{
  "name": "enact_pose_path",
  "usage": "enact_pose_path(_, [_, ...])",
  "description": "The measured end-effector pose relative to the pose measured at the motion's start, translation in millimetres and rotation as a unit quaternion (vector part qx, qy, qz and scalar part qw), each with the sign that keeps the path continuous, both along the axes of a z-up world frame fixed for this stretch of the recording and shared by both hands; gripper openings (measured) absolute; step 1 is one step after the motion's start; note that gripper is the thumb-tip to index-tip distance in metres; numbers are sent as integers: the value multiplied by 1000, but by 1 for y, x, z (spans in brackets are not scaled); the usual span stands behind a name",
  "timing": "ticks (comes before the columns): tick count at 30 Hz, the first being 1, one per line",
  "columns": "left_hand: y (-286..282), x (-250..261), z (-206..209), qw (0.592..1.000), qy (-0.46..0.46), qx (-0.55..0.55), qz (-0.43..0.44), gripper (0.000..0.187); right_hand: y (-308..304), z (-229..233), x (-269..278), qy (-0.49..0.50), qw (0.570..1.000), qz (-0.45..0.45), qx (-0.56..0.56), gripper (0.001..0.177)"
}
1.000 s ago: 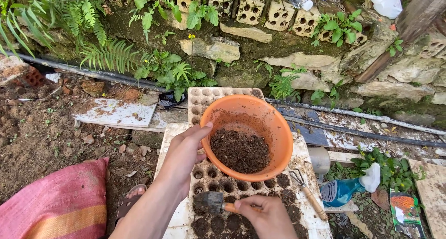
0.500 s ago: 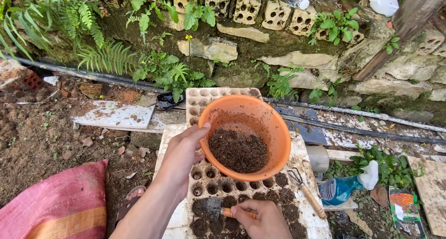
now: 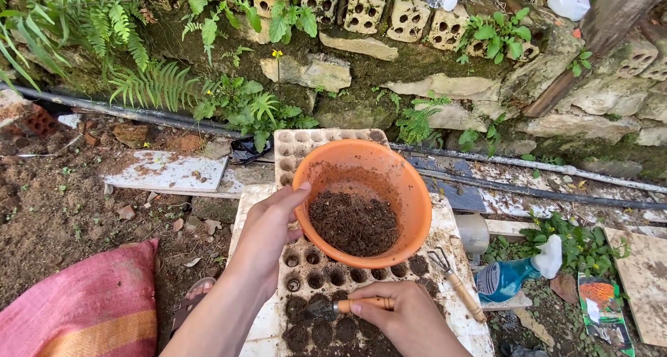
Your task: Filling a plastic seed tray with soil using a small hand trowel and a bowl.
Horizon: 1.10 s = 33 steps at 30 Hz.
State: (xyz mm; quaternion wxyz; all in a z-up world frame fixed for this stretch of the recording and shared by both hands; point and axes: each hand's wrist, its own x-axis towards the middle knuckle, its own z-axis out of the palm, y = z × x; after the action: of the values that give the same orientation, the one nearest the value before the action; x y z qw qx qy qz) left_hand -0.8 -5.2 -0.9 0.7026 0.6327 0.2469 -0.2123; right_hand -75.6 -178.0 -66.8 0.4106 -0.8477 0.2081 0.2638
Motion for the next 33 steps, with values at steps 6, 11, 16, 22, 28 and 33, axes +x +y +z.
enact_pose_path(6, [1,-1,-1,1000,-9,-1,-6,68,9,-7,5,7,998,-16,-57,21])
enact_pose_path(11, [2,0,-5,1000,-20,0,-11,65,12,-11,7,20,994,-11,-108,25])
enact_pose_path(16, [0,-3,-4,1000,-8,10,-20,62,12,0,4,76,992,-100,-29,28])
enact_pose_path(22, [-4,-2,-16,1000,-18,-4,-3,64,7,-9,-1,50,991,-121,-18,23])
enact_pose_path(28, [-4,-1,-23,999,-36,-22,9,66,-10,-39,-2,34,992,-117,-15,23])
enact_pose_path(33, [-3,-4,-23,999,-35,-21,10,68,0,-17,-7,60,992,-99,-45,22])
